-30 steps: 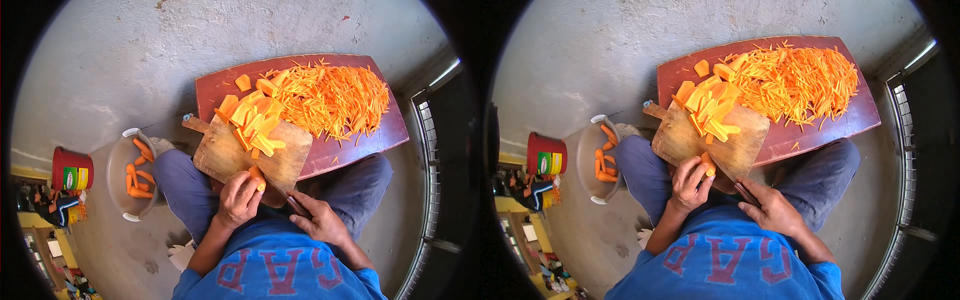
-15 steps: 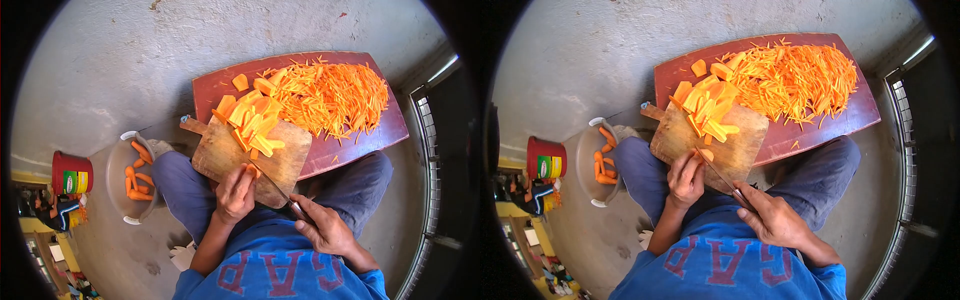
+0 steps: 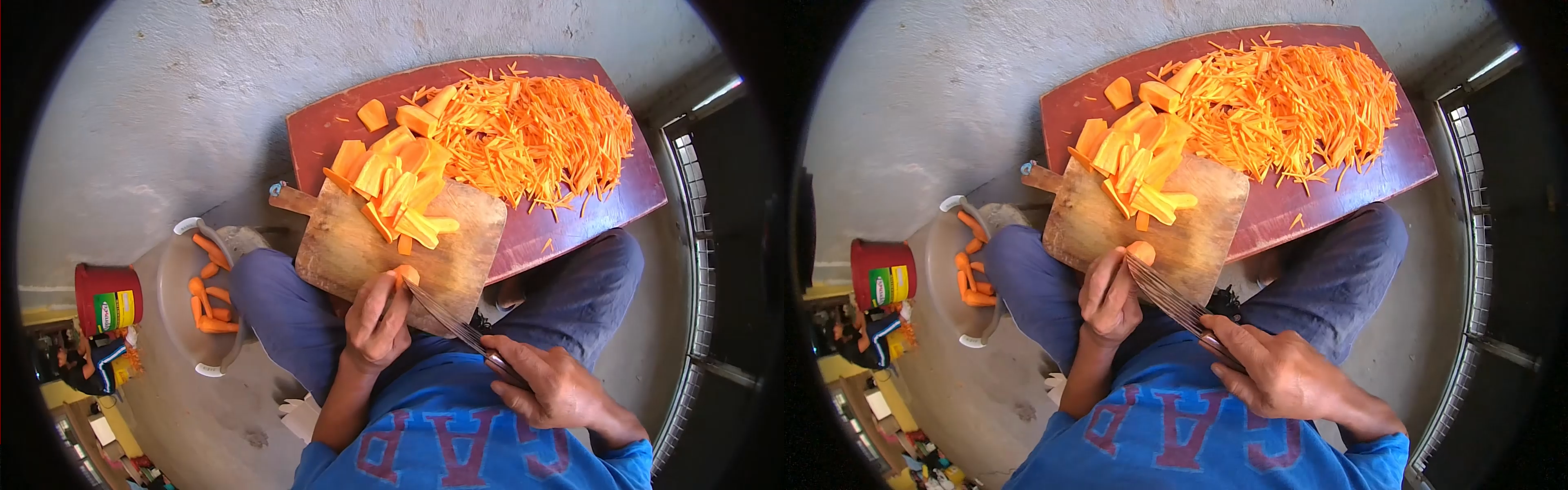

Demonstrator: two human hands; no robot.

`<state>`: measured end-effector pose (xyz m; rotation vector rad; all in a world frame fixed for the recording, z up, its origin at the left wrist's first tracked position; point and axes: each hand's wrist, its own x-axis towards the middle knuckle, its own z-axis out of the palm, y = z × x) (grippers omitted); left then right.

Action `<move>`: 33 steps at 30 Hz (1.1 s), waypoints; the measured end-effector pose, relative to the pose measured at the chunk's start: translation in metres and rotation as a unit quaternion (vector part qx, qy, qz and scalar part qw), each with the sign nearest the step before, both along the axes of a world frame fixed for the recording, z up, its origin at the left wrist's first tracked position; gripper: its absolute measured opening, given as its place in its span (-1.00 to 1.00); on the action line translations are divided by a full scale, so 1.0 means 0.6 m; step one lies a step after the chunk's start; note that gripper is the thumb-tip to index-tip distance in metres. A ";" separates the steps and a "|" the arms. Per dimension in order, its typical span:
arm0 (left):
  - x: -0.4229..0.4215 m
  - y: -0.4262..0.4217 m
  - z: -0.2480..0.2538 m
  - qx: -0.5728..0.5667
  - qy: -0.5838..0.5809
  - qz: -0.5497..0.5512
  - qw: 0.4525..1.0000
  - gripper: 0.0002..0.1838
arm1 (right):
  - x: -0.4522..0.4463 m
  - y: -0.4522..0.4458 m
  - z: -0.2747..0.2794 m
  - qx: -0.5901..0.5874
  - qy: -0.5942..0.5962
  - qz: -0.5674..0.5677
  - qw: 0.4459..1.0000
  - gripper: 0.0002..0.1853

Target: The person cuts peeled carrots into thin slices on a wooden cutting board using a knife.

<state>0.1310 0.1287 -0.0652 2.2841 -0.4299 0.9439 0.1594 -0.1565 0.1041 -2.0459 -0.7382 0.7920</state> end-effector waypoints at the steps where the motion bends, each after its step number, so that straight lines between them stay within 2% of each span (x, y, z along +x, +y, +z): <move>1: 0.000 0.000 0.001 0.004 0.001 -0.002 1.000 -0.61 | 0.003 0.000 0.002 0.003 0.009 -0.008 1.000 -0.34; 4: 0.002 0.000 0.006 0.015 0.004 -0.014 1.000 -0.60 | 0.019 0.009 0.006 -0.040 0.023 0.008 0.999 -0.37; 10: -0.001 -0.006 0.004 0.027 0.011 -0.024 0.999 -0.57 | 0.038 0.031 -0.052 0.008 0.035 -0.014 0.999 -0.38; 13: 0.001 -0.006 -0.007 -0.007 -0.001 -0.011 1.000 -0.57 | 0.049 0.040 -0.072 0.017 0.037 -0.023 0.999 -0.40; 19: -0.005 0.003 -0.011 -0.024 0.013 -0.002 1.000 -0.56 | 0.052 0.020 -0.019 0.003 0.000 -0.003 1.000 -0.44; 24: -0.003 -0.001 -0.006 -0.006 0.006 0.004 1.000 -0.57 | 0.034 0.012 0.001 -0.006 0.026 -0.020 0.999 -0.45; 33: -0.008 -0.004 -0.005 0.017 0.004 0.009 1.000 -0.62 | 0.040 0.030 -0.031 -0.003 -0.026 0.024 0.999 -0.41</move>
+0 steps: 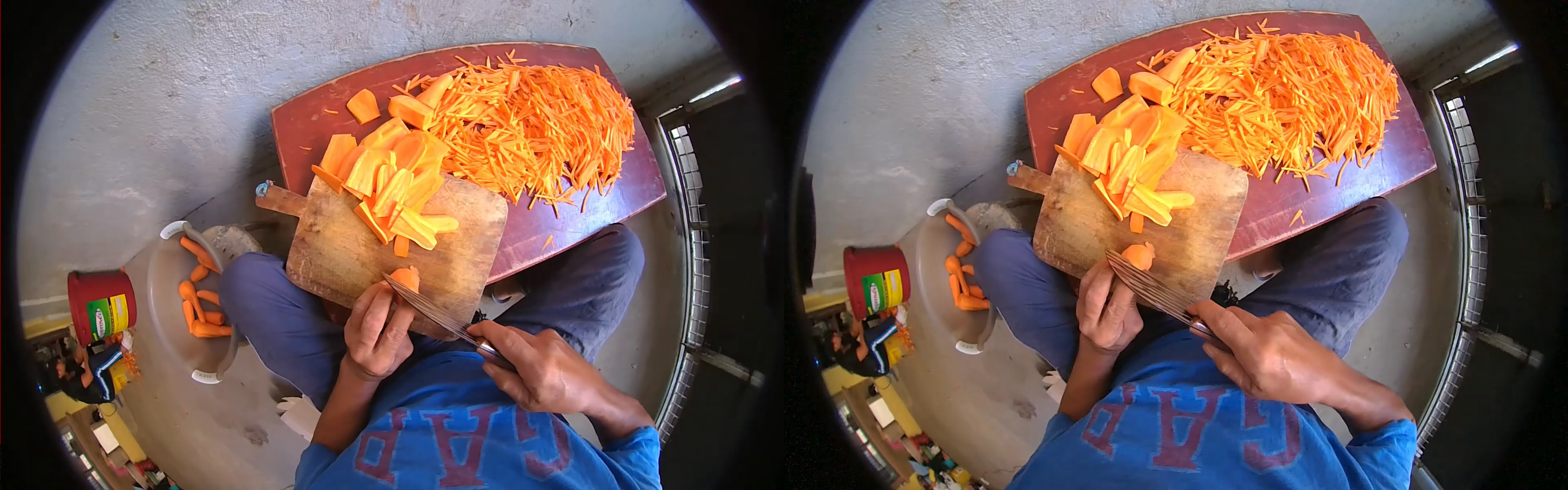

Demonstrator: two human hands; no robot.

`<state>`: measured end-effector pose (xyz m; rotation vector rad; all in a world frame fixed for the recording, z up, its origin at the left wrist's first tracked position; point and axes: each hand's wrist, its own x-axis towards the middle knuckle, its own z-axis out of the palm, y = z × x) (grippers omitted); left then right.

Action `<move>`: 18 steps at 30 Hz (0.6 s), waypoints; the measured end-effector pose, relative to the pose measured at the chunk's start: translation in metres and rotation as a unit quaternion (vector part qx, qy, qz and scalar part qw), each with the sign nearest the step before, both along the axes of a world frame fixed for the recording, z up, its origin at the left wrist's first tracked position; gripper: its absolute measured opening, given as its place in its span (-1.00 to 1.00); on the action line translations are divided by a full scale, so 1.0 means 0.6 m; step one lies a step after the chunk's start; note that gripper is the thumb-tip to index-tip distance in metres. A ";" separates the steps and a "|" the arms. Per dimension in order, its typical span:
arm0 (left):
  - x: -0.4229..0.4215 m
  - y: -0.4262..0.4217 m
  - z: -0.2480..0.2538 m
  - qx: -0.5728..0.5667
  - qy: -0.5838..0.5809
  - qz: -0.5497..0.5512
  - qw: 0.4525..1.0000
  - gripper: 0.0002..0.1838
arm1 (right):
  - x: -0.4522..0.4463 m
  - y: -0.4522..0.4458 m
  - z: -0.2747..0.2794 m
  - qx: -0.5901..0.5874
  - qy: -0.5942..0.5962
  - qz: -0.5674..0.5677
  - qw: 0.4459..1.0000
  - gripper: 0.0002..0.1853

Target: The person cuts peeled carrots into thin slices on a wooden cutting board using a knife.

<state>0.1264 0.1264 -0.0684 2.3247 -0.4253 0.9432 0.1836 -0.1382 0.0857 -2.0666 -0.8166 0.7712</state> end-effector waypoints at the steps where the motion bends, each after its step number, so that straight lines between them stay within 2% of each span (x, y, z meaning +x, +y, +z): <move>1: 0.000 0.000 0.001 0.001 0.002 0.002 1.000 -0.62 | 0.002 0.003 -0.007 0.009 -0.009 0.000 1.000 -0.41; 4: 0.002 0.005 0.000 0.006 0.002 0.028 1.000 -0.62 | 0.009 0.020 -0.020 0.006 -0.019 0.007 1.000 -0.42; 9: -0.001 -0.018 0.006 0.021 -0.009 -0.035 0.999 -0.69 | 0.028 0.040 -0.074 -0.019 -0.039 0.009 0.999 -0.39; 12: 0.007 -0.014 0.005 0.001 -0.013 -0.003 1.000 -0.67 | 0.034 0.033 -0.092 -0.015 -0.025 0.005 1.000 -0.40; 18: 0.005 -0.007 0.003 -0.063 0.004 0.018 0.998 -0.56 | 0.030 0.017 -0.034 0.024 0.005 -0.041 0.999 -0.49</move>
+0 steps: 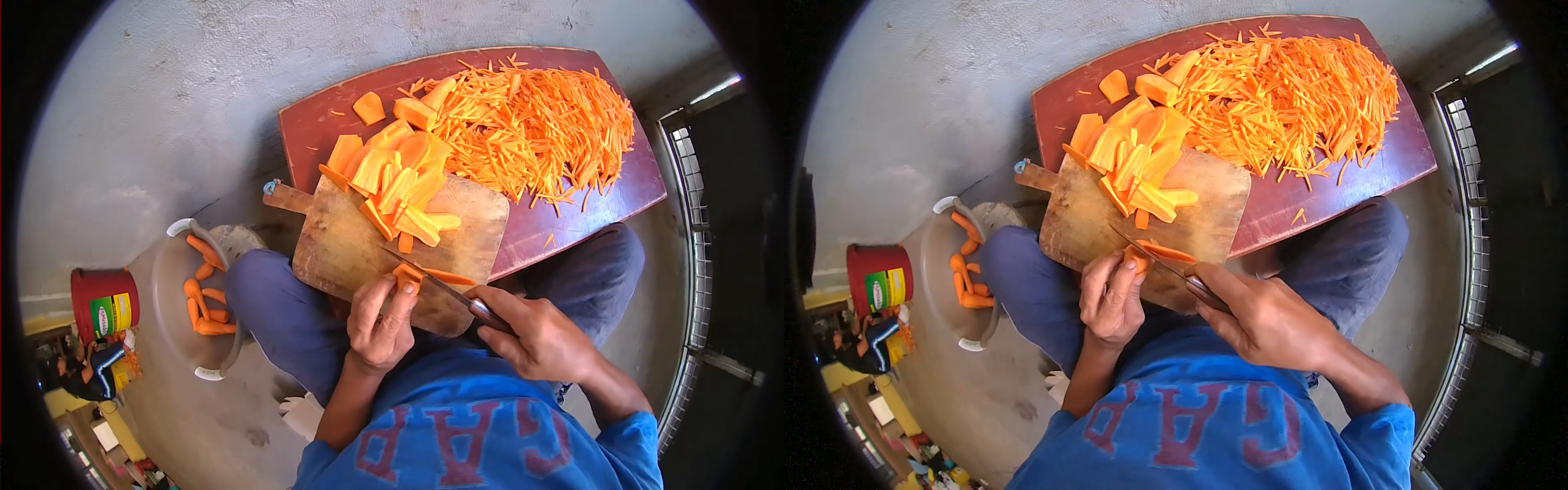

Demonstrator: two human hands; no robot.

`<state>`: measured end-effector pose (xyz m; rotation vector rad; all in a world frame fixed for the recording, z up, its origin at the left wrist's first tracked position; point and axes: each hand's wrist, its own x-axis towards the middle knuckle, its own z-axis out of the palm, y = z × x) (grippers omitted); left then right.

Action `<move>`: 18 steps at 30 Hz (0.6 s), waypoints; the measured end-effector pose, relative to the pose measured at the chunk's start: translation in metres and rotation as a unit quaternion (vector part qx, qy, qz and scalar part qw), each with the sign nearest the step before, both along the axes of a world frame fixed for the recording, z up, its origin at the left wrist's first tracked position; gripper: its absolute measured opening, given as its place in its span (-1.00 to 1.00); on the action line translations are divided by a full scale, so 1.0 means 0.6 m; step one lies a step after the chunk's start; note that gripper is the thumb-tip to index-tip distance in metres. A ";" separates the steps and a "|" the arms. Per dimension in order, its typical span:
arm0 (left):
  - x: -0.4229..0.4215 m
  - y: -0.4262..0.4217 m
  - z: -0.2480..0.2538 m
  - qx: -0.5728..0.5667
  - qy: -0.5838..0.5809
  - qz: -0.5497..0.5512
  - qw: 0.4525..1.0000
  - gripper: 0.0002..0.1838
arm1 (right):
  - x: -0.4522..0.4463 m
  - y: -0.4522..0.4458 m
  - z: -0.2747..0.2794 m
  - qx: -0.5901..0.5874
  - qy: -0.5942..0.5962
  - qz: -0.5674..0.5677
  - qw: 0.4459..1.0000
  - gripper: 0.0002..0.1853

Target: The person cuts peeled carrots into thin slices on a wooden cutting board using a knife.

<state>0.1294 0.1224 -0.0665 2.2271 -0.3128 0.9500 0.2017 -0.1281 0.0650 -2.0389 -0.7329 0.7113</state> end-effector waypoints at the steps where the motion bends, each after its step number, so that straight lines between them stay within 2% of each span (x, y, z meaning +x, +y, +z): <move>1: -0.001 0.002 0.000 -0.011 0.013 0.005 1.000 -0.56 | -0.001 0.000 0.017 -0.002 0.007 -0.008 1.000 -0.50; 5: 0.001 -0.002 0.001 -0.049 0.035 0.024 0.998 -0.58 | 0.012 0.015 0.022 0.025 0.027 -0.006 0.999 -0.48; 8: 0.004 0.004 0.006 -0.051 0.035 0.029 0.998 -0.60 | 0.022 0.027 -0.027 0.076 -0.041 0.006 0.996 -0.47; 15: 0.006 0.005 0.005 -0.032 -0.002 0.040 0.999 -0.53 | -0.010 0.008 0.055 -0.014 -0.029 0.034 0.999 -0.39; 16: 0.008 0.004 0.005 -0.032 -0.005 0.035 0.999 -0.52 | -0.015 0.008 0.074 -0.052 0.011 0.013 0.998 -0.44; 18: 0.011 0.005 0.005 -0.031 -0.012 0.022 0.999 -0.50 | -0.023 0.001 0.083 -0.050 0.005 0.010 0.999 -0.44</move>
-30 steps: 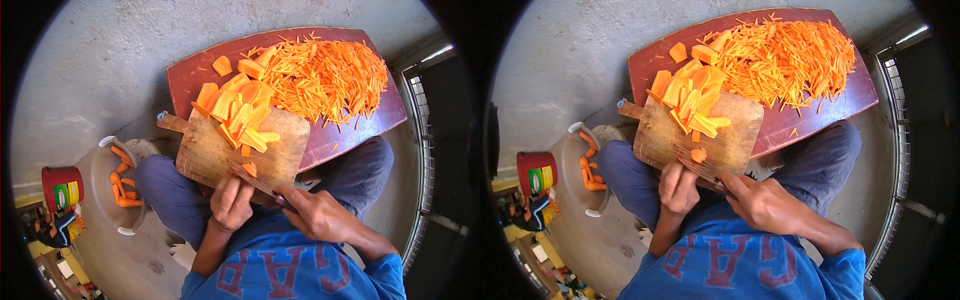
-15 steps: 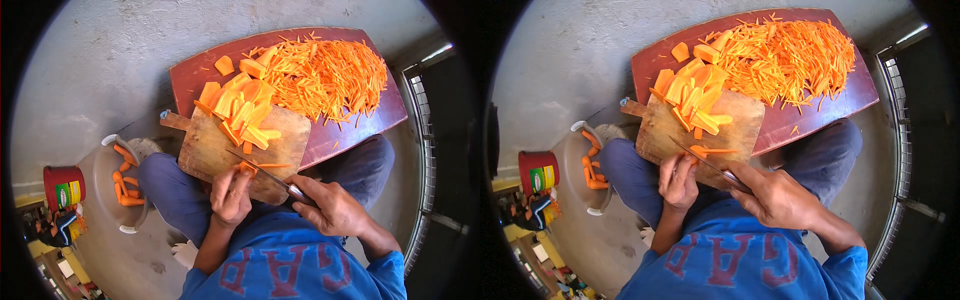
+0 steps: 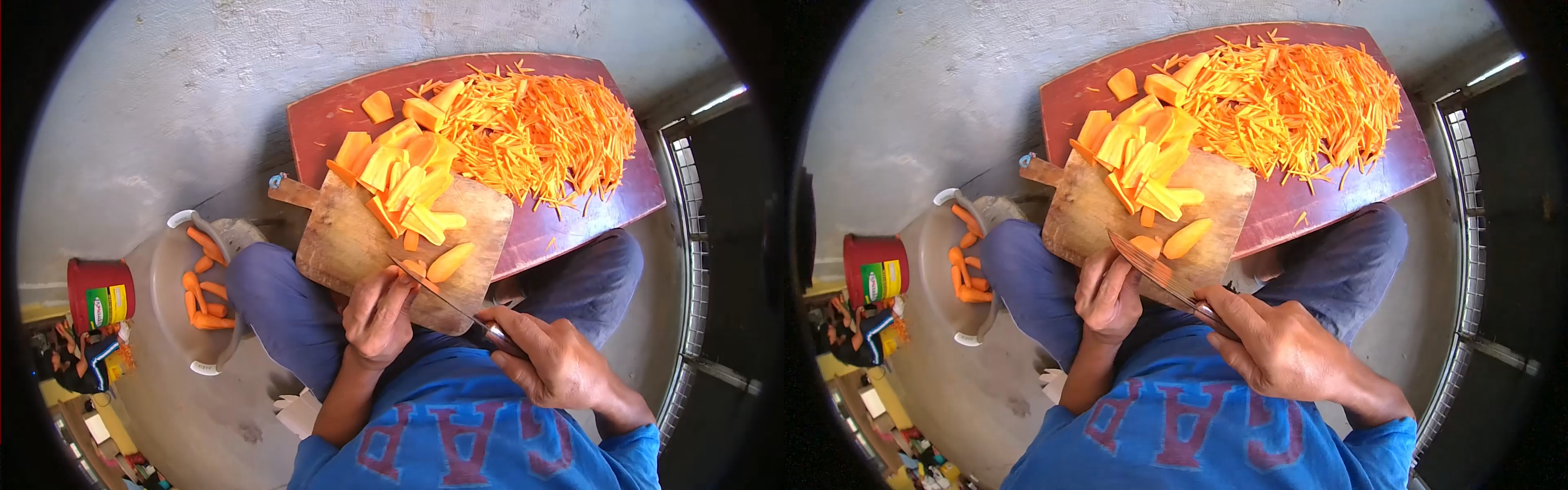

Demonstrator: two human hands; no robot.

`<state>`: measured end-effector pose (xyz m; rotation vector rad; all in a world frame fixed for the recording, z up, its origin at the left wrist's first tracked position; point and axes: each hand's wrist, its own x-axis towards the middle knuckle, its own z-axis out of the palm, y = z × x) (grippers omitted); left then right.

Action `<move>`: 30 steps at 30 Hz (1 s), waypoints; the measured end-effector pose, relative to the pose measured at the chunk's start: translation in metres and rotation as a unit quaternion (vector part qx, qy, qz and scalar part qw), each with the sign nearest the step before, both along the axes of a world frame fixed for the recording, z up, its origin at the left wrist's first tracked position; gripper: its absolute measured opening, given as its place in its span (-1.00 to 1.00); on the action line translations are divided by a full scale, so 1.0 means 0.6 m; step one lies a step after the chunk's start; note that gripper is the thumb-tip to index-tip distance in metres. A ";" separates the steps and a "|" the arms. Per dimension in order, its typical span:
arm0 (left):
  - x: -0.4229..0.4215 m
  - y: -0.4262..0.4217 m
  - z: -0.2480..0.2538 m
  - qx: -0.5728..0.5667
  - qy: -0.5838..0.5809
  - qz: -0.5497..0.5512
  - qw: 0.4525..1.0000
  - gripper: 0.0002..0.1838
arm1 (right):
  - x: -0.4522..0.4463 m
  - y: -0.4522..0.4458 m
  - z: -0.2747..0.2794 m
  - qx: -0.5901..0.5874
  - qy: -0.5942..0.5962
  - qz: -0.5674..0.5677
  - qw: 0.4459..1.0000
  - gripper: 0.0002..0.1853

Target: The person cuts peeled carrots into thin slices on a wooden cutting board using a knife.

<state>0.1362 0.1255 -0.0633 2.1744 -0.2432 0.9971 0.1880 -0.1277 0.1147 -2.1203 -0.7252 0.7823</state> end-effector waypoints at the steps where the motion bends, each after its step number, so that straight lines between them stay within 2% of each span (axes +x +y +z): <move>1: 0.001 0.000 -0.002 0.001 -0.001 -0.003 1.000 -0.50 | -0.003 -0.004 0.001 0.002 -0.003 -0.001 1.000 -0.45; 13: -0.005 0.004 -0.002 0.023 -0.007 -0.004 1.000 -0.54 | -0.013 -0.004 -0.014 -0.004 -0.029 0.054 0.998 -0.33; 16: -0.006 0.006 -0.002 0.035 -0.008 -0.003 0.999 -0.57 | -0.013 0.004 -0.005 -0.032 -0.027 0.058 0.997 -0.41; 22: -0.010 0.005 0.000 0.041 -0.009 0.012 0.999 -0.60 | -0.012 0.011 -0.033 0.021 -0.050 0.044 0.998 -0.37; 30: -0.018 0.007 0.005 0.033 0.020 0.037 0.999 -0.64 | -0.012 0.027 -0.037 0.012 -0.079 0.055 0.995 -0.37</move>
